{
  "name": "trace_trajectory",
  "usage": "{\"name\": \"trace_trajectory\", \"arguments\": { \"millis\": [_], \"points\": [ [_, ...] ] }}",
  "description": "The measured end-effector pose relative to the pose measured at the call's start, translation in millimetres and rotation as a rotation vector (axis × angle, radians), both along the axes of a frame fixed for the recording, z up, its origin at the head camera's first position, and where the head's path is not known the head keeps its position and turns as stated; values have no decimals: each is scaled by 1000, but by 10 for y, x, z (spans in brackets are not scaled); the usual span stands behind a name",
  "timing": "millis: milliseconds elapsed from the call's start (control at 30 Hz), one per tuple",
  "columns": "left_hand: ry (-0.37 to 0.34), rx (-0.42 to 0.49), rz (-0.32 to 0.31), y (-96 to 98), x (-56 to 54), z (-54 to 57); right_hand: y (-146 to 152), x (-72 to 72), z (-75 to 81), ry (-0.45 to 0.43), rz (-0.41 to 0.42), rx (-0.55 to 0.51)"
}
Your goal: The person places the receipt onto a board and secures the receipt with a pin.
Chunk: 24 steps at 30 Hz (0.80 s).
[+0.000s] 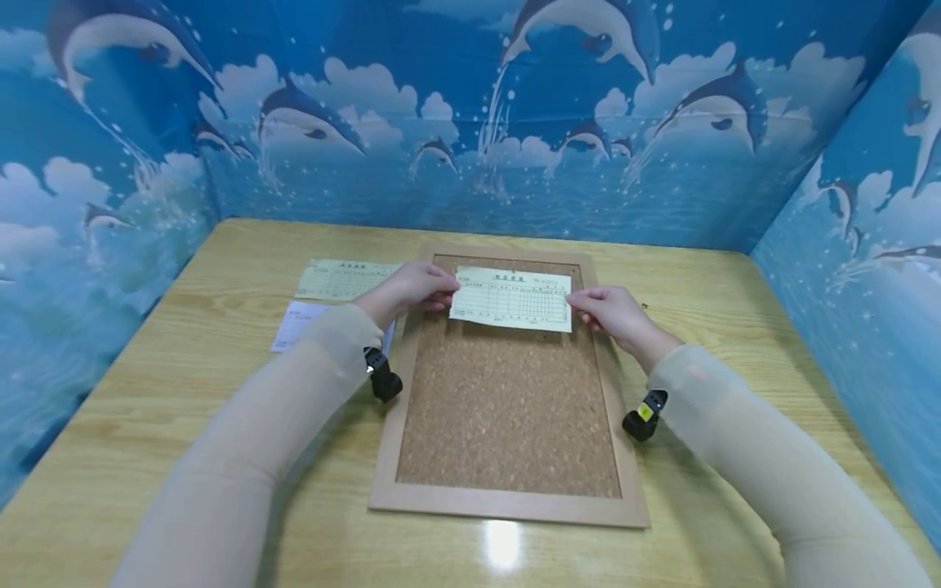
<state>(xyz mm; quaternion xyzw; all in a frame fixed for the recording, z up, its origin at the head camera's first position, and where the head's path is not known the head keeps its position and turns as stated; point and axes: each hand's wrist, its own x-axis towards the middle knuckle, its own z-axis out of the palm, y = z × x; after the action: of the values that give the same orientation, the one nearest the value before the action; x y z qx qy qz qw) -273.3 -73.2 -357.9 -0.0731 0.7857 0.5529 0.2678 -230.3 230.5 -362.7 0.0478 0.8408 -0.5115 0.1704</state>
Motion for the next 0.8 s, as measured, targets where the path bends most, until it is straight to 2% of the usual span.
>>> {"name": "trace_trajectory", "arguments": {
  "millis": [300, 500, 800],
  "points": [
    [-10, 39, -4, 15, -36, -14, -23, -31, -6, -2, -26, 15],
    [-22, 22, -9, 26, -85, -37, -25, -63, -19, -11, -27, 40],
    [-28, 15, 15, 39, -147, -57, -47, -112, -37, -13, -31, 56]
  ]
}}
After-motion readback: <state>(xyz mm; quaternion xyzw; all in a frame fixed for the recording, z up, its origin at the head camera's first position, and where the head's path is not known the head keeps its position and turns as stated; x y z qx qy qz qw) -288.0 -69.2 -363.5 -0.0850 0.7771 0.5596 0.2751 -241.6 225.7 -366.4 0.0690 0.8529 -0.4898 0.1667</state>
